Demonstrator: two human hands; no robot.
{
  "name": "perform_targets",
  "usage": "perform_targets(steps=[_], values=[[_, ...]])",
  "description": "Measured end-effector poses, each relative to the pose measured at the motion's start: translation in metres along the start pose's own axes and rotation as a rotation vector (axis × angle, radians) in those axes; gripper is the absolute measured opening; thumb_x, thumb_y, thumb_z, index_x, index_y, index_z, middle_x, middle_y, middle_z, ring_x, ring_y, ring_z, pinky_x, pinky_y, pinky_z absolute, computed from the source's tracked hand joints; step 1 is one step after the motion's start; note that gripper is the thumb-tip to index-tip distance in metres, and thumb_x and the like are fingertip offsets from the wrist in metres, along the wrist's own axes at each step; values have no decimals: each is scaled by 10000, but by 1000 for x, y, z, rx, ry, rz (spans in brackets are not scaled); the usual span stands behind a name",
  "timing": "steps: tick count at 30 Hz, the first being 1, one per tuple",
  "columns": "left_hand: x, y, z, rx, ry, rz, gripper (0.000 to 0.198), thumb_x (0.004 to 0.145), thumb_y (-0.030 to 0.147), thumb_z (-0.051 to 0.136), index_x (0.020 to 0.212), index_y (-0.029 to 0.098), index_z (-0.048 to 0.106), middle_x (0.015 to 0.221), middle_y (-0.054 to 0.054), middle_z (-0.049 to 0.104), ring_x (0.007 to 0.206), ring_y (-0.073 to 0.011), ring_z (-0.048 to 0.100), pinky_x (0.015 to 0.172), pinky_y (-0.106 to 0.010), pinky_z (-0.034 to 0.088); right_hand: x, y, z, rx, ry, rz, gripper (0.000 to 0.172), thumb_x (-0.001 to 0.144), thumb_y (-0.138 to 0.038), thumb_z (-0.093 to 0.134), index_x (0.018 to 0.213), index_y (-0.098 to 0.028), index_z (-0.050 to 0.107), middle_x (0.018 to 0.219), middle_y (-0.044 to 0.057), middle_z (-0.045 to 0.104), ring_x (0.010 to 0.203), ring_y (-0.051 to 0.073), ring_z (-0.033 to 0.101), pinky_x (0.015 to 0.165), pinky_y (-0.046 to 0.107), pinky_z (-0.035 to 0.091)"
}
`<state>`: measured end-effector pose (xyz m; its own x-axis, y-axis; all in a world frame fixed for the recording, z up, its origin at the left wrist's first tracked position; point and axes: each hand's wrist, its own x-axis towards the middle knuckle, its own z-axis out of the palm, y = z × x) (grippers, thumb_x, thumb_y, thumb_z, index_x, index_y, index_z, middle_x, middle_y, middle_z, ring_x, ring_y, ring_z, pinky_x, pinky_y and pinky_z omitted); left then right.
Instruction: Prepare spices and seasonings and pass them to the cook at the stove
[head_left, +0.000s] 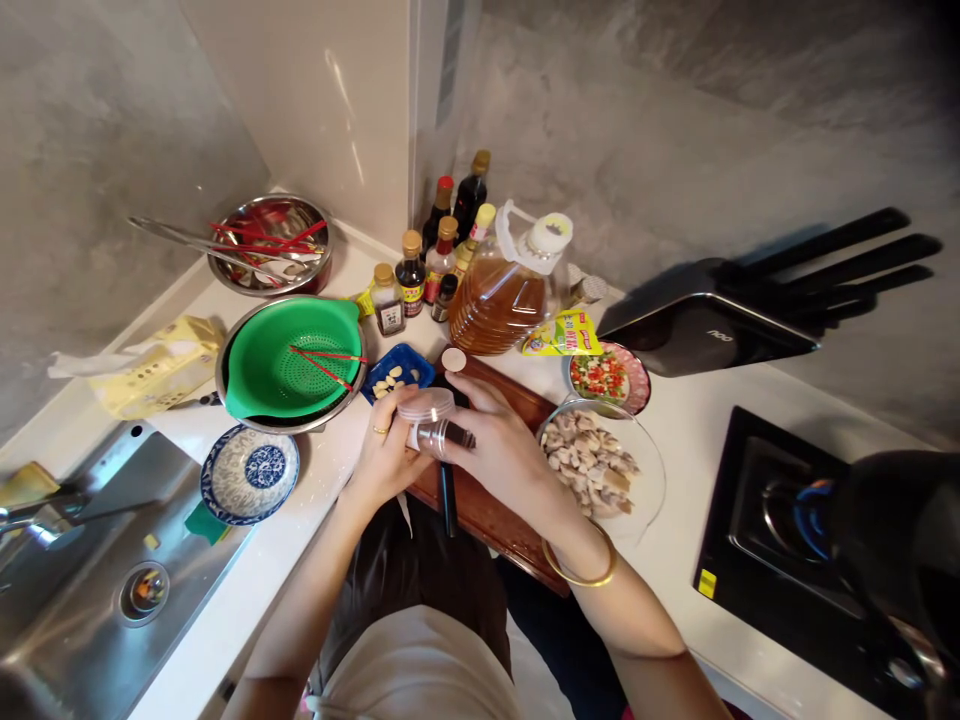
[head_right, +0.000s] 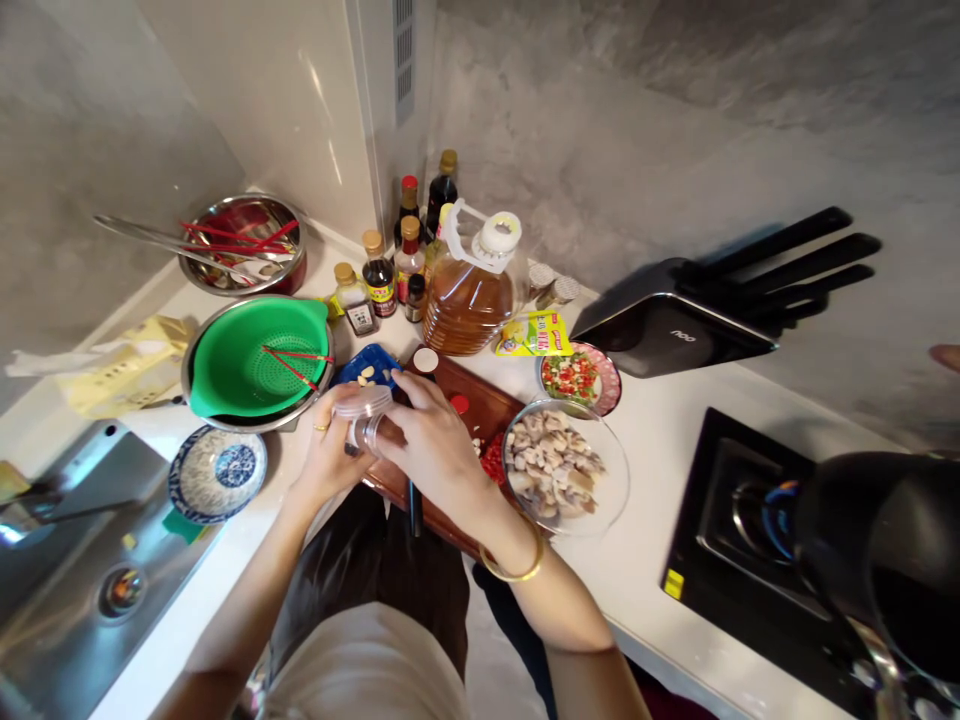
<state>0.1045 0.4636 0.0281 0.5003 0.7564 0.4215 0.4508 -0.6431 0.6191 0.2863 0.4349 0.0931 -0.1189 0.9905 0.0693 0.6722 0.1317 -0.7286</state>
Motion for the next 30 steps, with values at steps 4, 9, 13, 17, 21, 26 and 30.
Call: perform_targets(steps=[4,9,13,17,21,26,30], values=[[2,-3,-3,72,41,20,655,811,201,673,1400,226,388,1293,-132,477,1218,-295,519,1038,-463,456,4,4,11,197,85,-3,222,843,-167,673,1023,-262,760,1256,59,658,1173,234,609,1064,441,475],[5,0,-2,78,63,-90,608,800,320,724,1333,221,448,1302,-125,451,1251,-305,489,1079,-475,427,-1,6,8,463,176,30,145,830,-220,701,965,-251,745,1196,57,686,1131,214,640,1051,411,489],[3,-3,-1,89,101,-164,609,768,414,763,1274,215,490,1304,-126,441,1273,-308,470,1098,-489,416,-7,17,11,812,169,197,209,793,-304,750,987,-239,706,1109,45,721,1059,207,678,998,403,540],[2,-8,-2,92,92,-174,614,766,391,768,1284,211,490,1308,-130,437,1287,-308,462,1109,-494,404,-10,27,18,1123,168,363,245,762,-321,772,968,-233,671,1001,18,740,987,189,703,973,407,558],[3,-9,-2,79,88,-190,596,760,377,773,1265,206,506,1298,-125,430,1290,-308,459,1113,-492,393,-10,34,23,1434,142,486,256,727,-267,757,948,-247,630,955,-3,754,997,210,720,1006,445,536],[2,-10,-1,59,65,-216,576,749,359,784,1238,194,530,1298,-128,436,1296,-310,447,1111,-479,387,-9,68,24,1420,214,569,278,727,-233,641,1000,-274,611,967,0,754,1031,204,710,1028,441,513],[-5,-14,-1,22,54,-274,591,740,376,790,1244,205,534,1299,-122,457,1298,-308,440,1105,-478,392,-13,120,17,1460,356,656,380,635,-165,577,998,-274,608,920,-18,743,984,169,709,1011,413,514]])
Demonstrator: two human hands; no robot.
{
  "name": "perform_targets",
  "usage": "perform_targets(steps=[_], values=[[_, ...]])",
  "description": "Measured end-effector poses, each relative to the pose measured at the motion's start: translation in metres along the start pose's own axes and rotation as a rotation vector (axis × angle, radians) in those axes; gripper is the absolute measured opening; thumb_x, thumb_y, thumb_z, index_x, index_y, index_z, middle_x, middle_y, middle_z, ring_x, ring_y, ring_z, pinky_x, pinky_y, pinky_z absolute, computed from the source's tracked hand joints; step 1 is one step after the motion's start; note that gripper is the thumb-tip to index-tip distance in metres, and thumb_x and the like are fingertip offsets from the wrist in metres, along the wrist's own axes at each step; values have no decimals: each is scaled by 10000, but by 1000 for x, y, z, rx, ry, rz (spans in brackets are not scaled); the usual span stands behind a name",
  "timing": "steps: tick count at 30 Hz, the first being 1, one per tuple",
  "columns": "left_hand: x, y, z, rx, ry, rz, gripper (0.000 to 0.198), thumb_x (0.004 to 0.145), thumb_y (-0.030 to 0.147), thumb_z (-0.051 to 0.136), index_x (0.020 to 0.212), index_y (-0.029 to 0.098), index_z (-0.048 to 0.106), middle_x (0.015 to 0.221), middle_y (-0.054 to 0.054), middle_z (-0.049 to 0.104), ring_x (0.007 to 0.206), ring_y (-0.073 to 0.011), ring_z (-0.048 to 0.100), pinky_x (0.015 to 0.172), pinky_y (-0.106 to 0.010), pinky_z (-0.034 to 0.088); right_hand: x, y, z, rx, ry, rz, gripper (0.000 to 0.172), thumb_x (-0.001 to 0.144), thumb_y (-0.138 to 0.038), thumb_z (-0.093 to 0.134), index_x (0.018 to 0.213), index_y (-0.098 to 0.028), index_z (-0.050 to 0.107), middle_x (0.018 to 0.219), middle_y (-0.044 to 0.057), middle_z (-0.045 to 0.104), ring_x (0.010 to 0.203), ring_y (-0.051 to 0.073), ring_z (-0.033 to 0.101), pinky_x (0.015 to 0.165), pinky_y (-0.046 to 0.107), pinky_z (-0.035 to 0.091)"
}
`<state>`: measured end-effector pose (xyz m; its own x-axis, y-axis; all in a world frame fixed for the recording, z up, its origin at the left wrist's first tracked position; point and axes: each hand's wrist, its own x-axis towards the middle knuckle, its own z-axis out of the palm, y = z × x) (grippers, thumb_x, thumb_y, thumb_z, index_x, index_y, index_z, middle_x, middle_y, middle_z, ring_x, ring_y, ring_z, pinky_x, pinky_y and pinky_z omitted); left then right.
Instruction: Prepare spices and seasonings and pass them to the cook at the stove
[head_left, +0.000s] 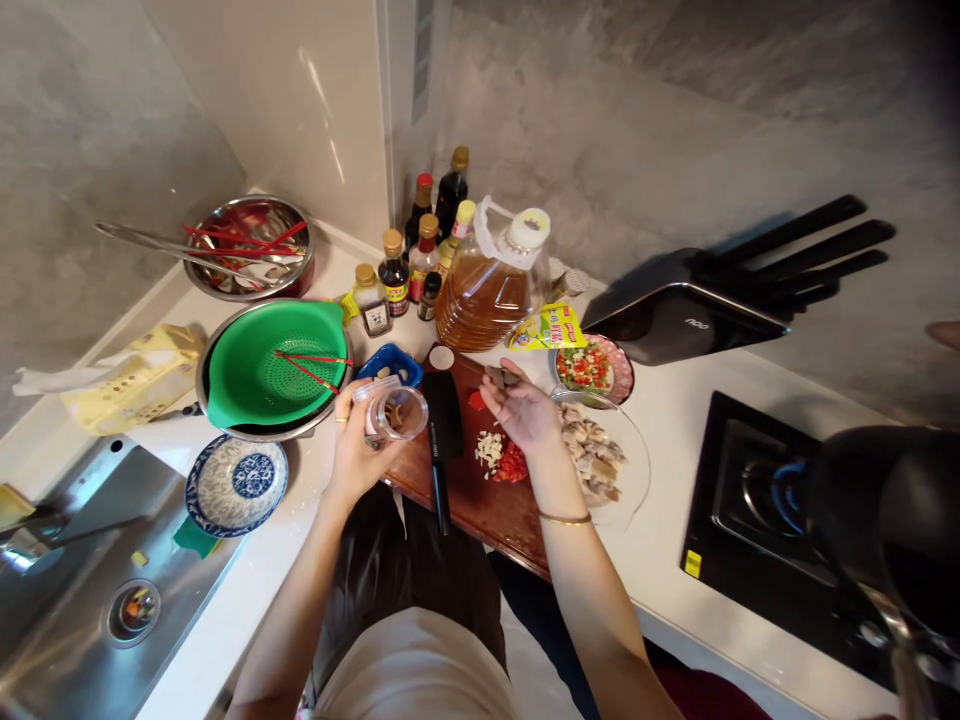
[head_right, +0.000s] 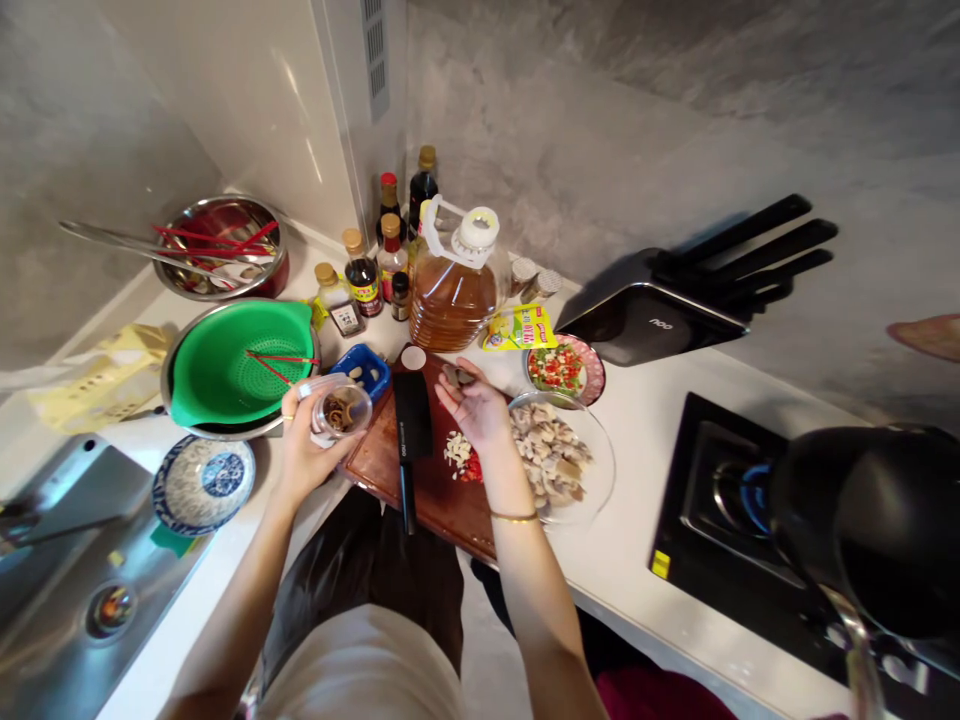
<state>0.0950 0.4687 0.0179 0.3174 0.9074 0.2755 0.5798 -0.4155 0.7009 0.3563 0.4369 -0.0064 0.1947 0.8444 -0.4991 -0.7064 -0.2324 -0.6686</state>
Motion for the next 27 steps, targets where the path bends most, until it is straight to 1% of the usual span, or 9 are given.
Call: perform_targets(steps=[4,5,8,10,12,14,17,23,27], values=[[-5,-5,4,-55,-12,-37,608,748,376,782,1274,219,521,1309,-115,473,1280,-297,458,1088,-478,414,25,-2,-29,99,49,52,136,710,-323,594,802,-224,581,802,36,704,915,212,696,879,414,572],[-6,-5,5,-64,-9,-42,611,745,377,783,1275,219,521,1311,-116,474,1273,-297,466,1084,-481,417,31,1,-30,49,94,41,176,749,-391,598,742,-221,552,731,32,674,830,200,691,827,387,585],[-7,-6,9,-76,1,-49,628,737,383,790,1276,211,519,1305,-121,482,1259,-299,479,1081,-487,416,55,17,-23,-459,224,-2,366,861,-528,529,670,-218,496,577,-12,561,563,133,590,649,281,568],[-8,-7,10,-75,5,-50,629,741,380,787,1282,209,517,1304,-121,486,1259,-297,482,1083,-488,412,73,31,-13,-818,238,-8,356,883,-525,532,727,-206,557,588,-16,573,526,124,563,590,254,535],[-8,-8,11,-77,8,-52,626,744,379,785,1284,212,516,1306,-120,489,1261,-296,480,1083,-491,409,91,44,-2,-1005,242,-11,277,840,-468,638,827,-191,630,698,13,653,645,150,631,655,259,535],[-9,-9,10,-77,12,-55,622,747,380,783,1283,216,515,1299,-117,498,1264,-296,477,1083,-492,408,107,55,7,-1117,290,-22,262,784,-380,727,929,-171,666,885,72,712,878,204,677,807,293,526],[-12,-11,10,-66,36,-70,618,751,386,776,1282,213,512,1287,-117,504,1263,-297,479,1074,-488,416,125,68,18,-1289,377,-14,320,805,-317,716,1064,-135,670,1096,177,698,1114,293,634,960,384,470],[-16,-15,9,-74,43,-99,590,751,378,773,1258,212,522,1285,-124,527,1284,-302,458,1079,-499,405,136,83,23,-1459,430,-17,258,899,-275,574,1124,-192,670,1135,152,707,1098,283,662,960,392,480],[-18,-18,10,-95,44,-118,594,754,371,774,1264,210,517,1290,-133,538,1303,-304,448,1073,-487,413,138,84,21,-1489,432,-11,375,863,-346,627,1203,-187,628,1110,151,717,1064,286,677,926,375,500]])
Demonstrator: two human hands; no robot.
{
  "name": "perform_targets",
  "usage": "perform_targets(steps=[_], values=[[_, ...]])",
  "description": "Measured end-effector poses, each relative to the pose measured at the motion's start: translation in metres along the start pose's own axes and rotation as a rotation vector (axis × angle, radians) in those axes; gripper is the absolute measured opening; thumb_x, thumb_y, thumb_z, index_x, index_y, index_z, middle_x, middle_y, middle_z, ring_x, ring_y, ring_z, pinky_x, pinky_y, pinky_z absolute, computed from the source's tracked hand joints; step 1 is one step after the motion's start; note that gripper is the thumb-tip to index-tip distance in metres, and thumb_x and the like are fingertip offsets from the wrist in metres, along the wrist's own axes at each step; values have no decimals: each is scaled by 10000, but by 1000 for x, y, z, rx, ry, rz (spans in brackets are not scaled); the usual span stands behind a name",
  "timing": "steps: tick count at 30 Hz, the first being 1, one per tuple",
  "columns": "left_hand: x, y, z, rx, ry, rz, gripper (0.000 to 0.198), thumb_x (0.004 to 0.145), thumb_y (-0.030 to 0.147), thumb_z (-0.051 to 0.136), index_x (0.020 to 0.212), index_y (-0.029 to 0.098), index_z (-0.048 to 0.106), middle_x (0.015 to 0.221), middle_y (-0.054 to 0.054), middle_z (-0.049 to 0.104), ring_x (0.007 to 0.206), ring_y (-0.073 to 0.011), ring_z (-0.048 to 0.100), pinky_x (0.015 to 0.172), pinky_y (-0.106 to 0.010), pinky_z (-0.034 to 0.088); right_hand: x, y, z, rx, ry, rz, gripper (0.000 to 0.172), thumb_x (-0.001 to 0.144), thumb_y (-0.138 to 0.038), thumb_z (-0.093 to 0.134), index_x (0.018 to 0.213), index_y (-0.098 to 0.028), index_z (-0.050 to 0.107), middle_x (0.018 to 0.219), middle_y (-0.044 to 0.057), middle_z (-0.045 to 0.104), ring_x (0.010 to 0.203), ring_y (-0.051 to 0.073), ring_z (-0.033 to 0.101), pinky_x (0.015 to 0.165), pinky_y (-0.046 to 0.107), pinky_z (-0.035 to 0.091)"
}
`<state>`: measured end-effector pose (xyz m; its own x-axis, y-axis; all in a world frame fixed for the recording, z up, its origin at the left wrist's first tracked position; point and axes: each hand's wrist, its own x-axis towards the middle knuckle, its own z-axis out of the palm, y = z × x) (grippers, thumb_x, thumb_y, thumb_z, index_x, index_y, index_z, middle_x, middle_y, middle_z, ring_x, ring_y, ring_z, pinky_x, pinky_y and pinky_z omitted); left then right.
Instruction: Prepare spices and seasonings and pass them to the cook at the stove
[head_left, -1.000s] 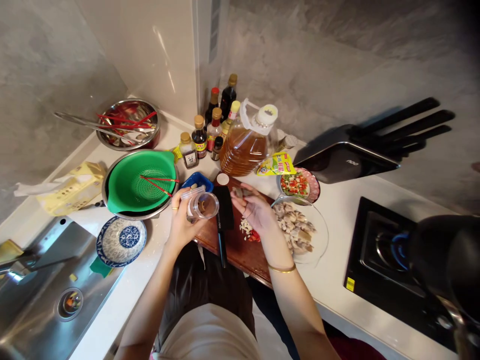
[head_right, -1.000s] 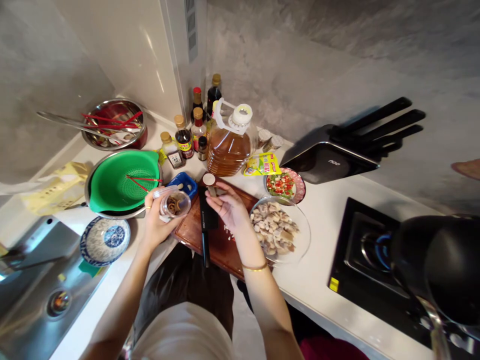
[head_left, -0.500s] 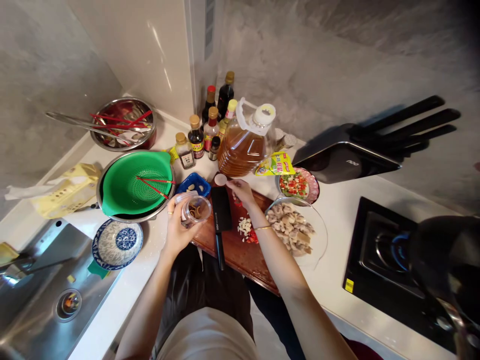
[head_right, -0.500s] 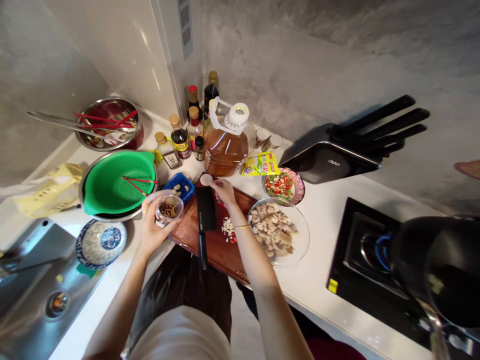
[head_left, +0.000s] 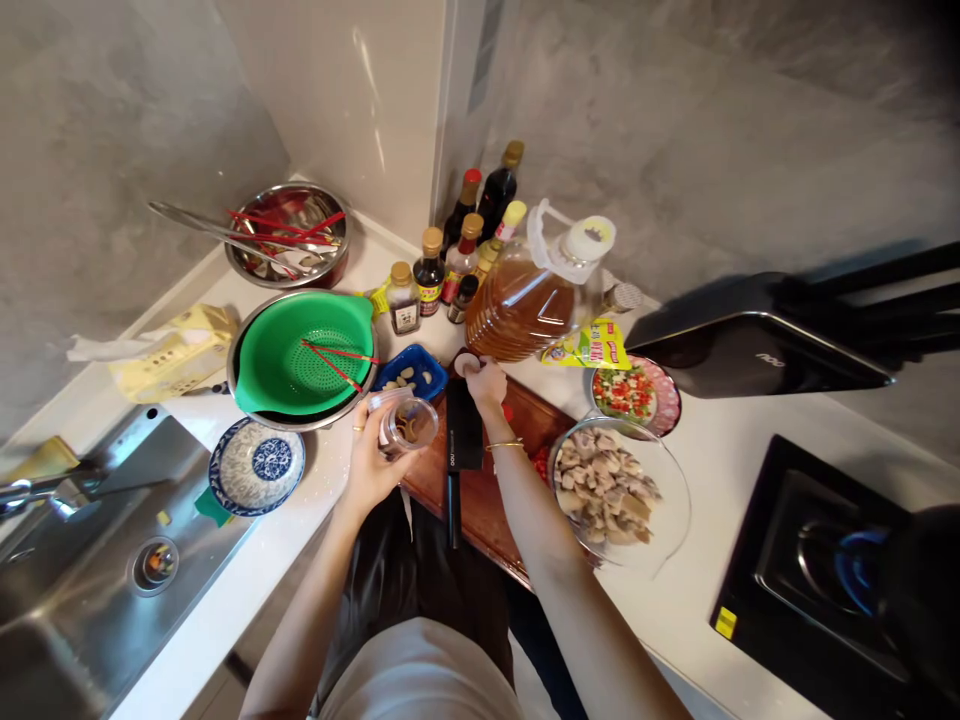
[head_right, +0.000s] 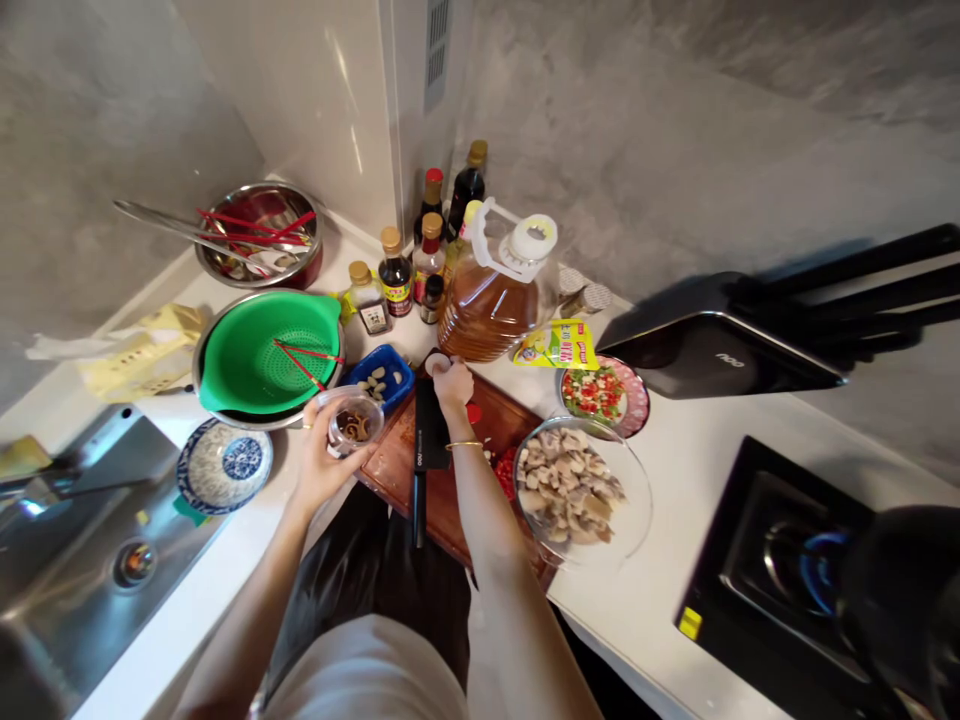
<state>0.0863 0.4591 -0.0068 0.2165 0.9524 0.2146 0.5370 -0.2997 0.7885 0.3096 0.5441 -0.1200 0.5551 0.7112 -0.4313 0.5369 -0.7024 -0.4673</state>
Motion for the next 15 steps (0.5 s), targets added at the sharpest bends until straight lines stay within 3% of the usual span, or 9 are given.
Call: perform_targets(steps=[5,11,15], values=[[3,2,2,11,-6,24,616,748,380,778,1275,203,513,1294,-135,538,1282,-301,473,1074,-490,411,8,0,0,1,-32,15,468,774,-343,712,1191,-149,629,1084,164,719,1006,281,691,862,334,514],[6,3,2,-13,-15,49,615,749,365,777,1279,205,508,1303,-137,537,1284,-302,465,1084,-498,398,22,1,1,66,-52,20,339,666,-312,762,936,-112,711,908,131,737,805,242,691,691,277,495],[5,0,2,-18,-10,14,621,743,346,779,1284,206,507,1295,-134,543,1286,-304,467,1086,-497,398,16,3,-8,157,-14,-45,218,714,-317,720,829,-133,707,753,58,716,696,183,651,642,246,465]])
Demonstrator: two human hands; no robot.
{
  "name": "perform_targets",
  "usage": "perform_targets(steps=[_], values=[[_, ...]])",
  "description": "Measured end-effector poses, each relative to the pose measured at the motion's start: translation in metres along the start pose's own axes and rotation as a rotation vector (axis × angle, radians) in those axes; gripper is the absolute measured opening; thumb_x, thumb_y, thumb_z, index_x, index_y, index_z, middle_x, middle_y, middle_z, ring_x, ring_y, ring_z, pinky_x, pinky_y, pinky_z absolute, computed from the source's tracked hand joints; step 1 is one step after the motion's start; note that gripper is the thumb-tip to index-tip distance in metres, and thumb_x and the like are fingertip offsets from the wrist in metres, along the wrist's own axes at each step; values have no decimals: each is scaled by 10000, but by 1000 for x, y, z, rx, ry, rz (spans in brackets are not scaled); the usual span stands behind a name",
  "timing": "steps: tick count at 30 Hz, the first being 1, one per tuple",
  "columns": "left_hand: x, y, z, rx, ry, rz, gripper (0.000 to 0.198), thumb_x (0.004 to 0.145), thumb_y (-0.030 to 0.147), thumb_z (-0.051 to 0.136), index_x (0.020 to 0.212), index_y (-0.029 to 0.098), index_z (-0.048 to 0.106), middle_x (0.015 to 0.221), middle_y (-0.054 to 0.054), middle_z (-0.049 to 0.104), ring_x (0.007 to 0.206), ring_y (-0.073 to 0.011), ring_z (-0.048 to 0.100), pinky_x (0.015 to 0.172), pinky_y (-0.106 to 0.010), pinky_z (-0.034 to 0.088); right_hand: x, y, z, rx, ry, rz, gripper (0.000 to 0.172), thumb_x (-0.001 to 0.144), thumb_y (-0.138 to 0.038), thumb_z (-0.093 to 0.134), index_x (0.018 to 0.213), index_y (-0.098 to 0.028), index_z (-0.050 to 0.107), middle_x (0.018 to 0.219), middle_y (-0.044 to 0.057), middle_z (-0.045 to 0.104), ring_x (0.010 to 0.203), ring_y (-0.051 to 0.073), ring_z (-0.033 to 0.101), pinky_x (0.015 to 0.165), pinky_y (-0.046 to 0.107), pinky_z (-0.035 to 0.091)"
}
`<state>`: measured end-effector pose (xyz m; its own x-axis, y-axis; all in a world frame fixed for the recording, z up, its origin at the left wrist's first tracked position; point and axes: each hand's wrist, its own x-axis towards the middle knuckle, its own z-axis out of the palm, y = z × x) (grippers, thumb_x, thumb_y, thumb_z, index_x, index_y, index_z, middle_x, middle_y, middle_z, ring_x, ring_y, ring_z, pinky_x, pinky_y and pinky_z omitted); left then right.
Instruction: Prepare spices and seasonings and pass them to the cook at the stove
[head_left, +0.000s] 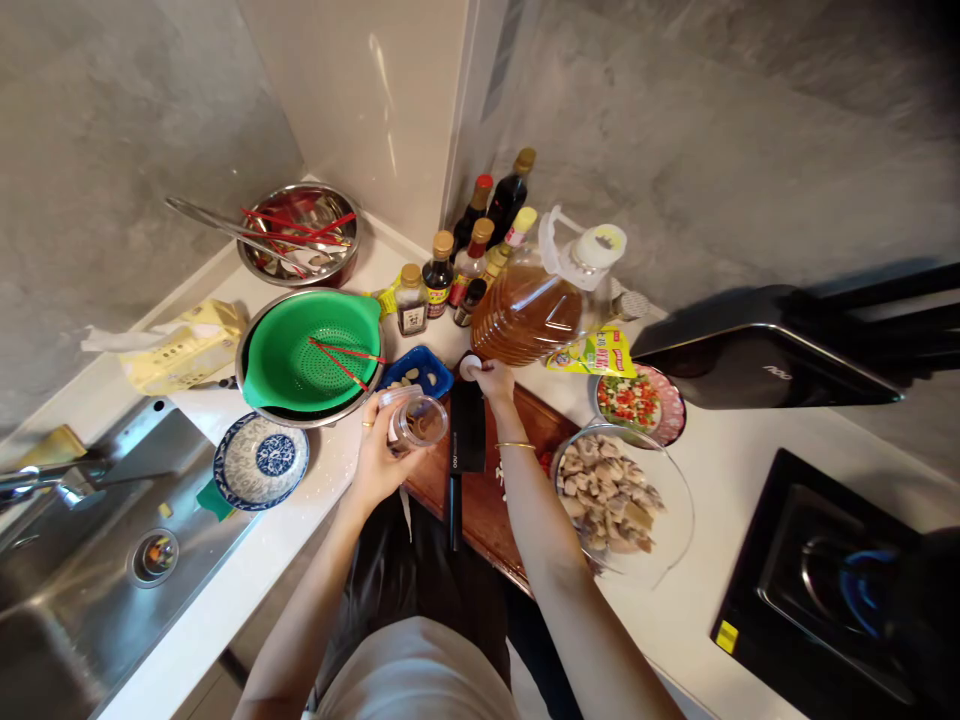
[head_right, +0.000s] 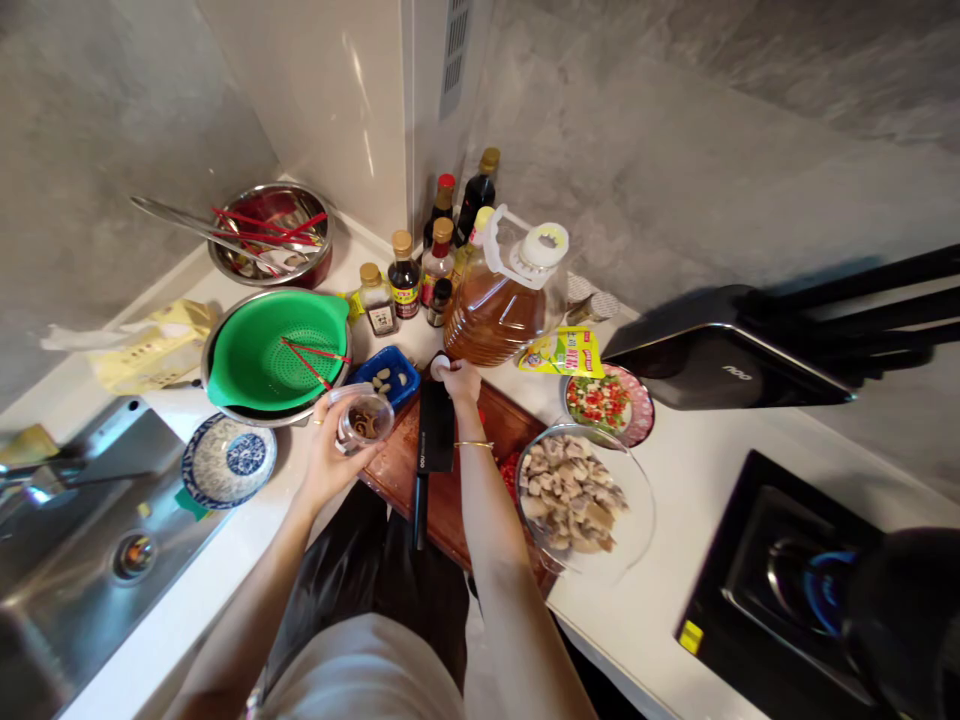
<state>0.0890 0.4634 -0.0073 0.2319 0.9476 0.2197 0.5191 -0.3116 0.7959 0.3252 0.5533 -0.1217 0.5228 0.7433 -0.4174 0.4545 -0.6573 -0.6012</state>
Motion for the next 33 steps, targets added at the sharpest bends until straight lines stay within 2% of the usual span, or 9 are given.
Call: perform_targets(steps=[3,7,10,14,18,24,29,31,33], values=[[0,-3,3,-9,8,-50,629,738,334,783,1289,211,505,1298,-130,534,1287,-304,469,1090,-498,396,-30,-6,-19,108,46,-123,241,797,-377,668,856,-145,692,782,29,699,713,146,626,669,231,475],[3,0,11,-45,28,-88,635,723,310,794,1280,203,510,1326,-135,483,1285,-303,468,1095,-491,393,-104,-22,-56,414,139,-572,194,844,-368,671,893,-188,721,855,29,666,745,138,605,684,255,509],[6,8,17,-89,20,-75,622,727,303,787,1275,201,511,1300,-126,490,1279,-295,475,1101,-484,389,-155,-32,-79,310,121,-837,182,908,-292,611,1012,-276,759,924,40,643,806,145,624,732,267,545],[6,18,22,-163,-4,-53,605,754,332,755,1289,202,503,1322,-134,468,1259,-295,506,1089,-486,405,-188,-34,-95,-1,21,-935,338,955,-313,540,1271,-328,659,1125,88,615,937,188,643,806,299,577],[3,21,25,-238,-60,-28,669,733,382,778,1311,203,493,1355,-153,449,1298,-314,478,1077,-484,424,-195,-27,-112,-55,-81,-971,407,954,-370,536,1358,-345,583,1198,104,565,997,228,627,799,344,587],[3,34,20,-416,-257,96,689,682,401,836,1279,213,547,1306,-138,536,1285,-306,489,1101,-499,400,-167,-28,-159,282,-133,-836,405,969,-415,503,1359,-332,572,1113,70,612,1027,200,613,879,350,540],[1,49,11,-746,-567,31,758,657,526,822,1299,206,577,1359,-149,536,1275,-321,518,1074,-488,431,-139,-37,-178,337,-746,-775,653,843,-599,627,1392,-258,535,1131,65,659,891,152,627,815,295,529],[-2,52,9,-859,-669,-15,796,634,587,813,1290,192,597,1292,-150,592,1206,-324,578,1019,-484,479,-138,-38,-176,357,-892,-762,754,778,-619,689,1408,-245,514,1180,78,658,858,146,639,794,286,533],[-4,54,8,-939,-728,-70,816,606,640,803,1254,175,628,1163,-141,664,1107,-323,638,957,-486,518,-139,-38,-170,358,-943,-780,761,721,-574,765,1372,-241,555,1241,89,650,969,179,655,873,313,524]])
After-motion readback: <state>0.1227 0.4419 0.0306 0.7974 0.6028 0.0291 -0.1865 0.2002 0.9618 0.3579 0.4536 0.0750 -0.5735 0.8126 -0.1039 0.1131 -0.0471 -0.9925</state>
